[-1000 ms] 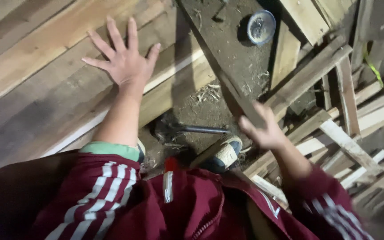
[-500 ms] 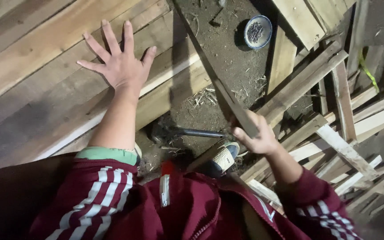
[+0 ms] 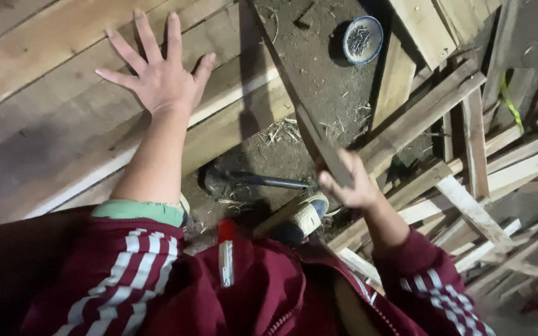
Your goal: The person hammers nails into a stack of wooden planks to secure them together. They then use a hand saw to cut the edge of the planks and finally lift the assembled wooden structure.
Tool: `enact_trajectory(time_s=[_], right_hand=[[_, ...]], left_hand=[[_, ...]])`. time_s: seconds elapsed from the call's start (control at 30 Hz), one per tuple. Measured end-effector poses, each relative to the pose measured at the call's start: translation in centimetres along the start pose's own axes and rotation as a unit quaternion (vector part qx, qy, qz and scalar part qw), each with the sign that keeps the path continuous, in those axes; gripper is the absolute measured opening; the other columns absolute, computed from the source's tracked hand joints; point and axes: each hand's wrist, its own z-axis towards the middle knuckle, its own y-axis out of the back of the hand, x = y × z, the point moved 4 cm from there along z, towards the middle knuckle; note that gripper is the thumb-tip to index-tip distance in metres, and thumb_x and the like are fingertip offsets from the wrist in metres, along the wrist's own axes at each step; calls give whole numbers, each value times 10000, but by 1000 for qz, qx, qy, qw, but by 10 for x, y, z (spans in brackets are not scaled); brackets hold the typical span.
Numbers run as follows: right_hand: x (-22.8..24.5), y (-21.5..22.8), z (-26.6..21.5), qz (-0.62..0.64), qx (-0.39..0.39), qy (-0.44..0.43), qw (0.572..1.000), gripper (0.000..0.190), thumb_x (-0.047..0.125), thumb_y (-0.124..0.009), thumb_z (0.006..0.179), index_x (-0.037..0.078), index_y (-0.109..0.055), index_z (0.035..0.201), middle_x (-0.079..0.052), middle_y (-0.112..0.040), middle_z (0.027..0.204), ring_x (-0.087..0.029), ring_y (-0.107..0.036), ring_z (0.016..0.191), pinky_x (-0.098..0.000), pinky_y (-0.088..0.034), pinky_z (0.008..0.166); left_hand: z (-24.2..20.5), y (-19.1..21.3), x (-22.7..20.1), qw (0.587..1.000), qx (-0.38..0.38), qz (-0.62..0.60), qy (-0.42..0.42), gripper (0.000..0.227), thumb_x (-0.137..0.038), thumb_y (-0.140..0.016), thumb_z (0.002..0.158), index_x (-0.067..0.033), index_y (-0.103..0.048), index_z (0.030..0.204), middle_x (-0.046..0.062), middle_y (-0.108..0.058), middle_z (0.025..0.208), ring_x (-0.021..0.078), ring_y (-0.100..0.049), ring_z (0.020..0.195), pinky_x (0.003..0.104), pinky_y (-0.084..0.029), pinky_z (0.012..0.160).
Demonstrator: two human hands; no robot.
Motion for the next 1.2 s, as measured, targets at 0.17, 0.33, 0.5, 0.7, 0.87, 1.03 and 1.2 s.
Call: enact_trajectory(time_s=[0.17, 0.33, 0.5, 0.7, 0.87, 1.03, 1.2], right_hand=[[15, 0, -44, 3, 1, -22, 1000, 264, 321, -530, 1036, 60, -537, 999, 46, -503, 656, -59, -462, 462, -212, -372, 360], [-4, -3, 28, -2, -19, 11, 1000, 354, 374, -469, 1071, 27, -530, 1038, -22, -659, 768, -86, -683, 554, -165, -576, 432], [0, -22, -32, -18, -44, -10, 999, 332, 302, -567, 1036, 1, -545, 1174, 10, -570, 797, -87, -521, 573, -230, -429, 460], [21, -8, -4, 6, -20, -5, 1000, 250, 327, -466, 1038, 91, -527, 984, 41, -540, 729, -55, -504, 528, -191, -436, 428], [-24, -23, 26, 48, -66, 48, 995, 258, 335, -523, 1074, 80, -506, 1033, 12, -561, 790, -49, -534, 549, -174, -475, 444], [-8, -19, -103, 130, 8, 9, 991, 221, 188, -571, 1045, -7, -525, 1137, 59, -493, 646, 22, -421, 443, -118, -326, 336], [-35, -18, 9, 0, -46, 20, 999, 260, 302, -526, 1062, 46, -528, 1107, 5, -599, 801, -61, -578, 558, -174, -478, 424]], left_hand=[[-1, -1, 3, 999, 34, 29, -7, 929, -886, -316, 892, -455, -41, 1668, 30, 93, 1725, 480, 155, 1498, 863, 82, 1090], [-5, -3, -2, 999, -2, -14, -30, 912, -865, -337, 928, -415, -155, 1700, 65, 57, 1711, 526, 117, 1506, 901, 94, 1056], [-1, -5, -3, 999, 42, 21, -7, 911, -873, -348, 905, -454, -61, 1662, 39, 74, 1730, 487, 154, 1497, 859, 102, 1074], [-3, -6, 0, 999, -13, -5, -34, 889, -861, -397, 946, -422, -159, 1681, 61, 0, 1718, 552, 73, 1498, 905, 68, 1053], [1, -10, 1, 998, -35, -17, -50, 925, -872, -407, 923, -378, -285, 1695, 65, 25, 1687, 545, 125, 1456, 930, 96, 1011], [-2, -3, 0, 1000, 27, 7, -8, 877, -834, -408, 957, -454, -113, 1691, 13, 90, 1708, 513, 129, 1510, 883, 75, 1091], [-2, -9, -2, 1000, 9, 3, -24, 893, -870, -369, 947, -441, -118, 1689, 30, 85, 1718, 521, 139, 1509, 876, 101, 1079]])
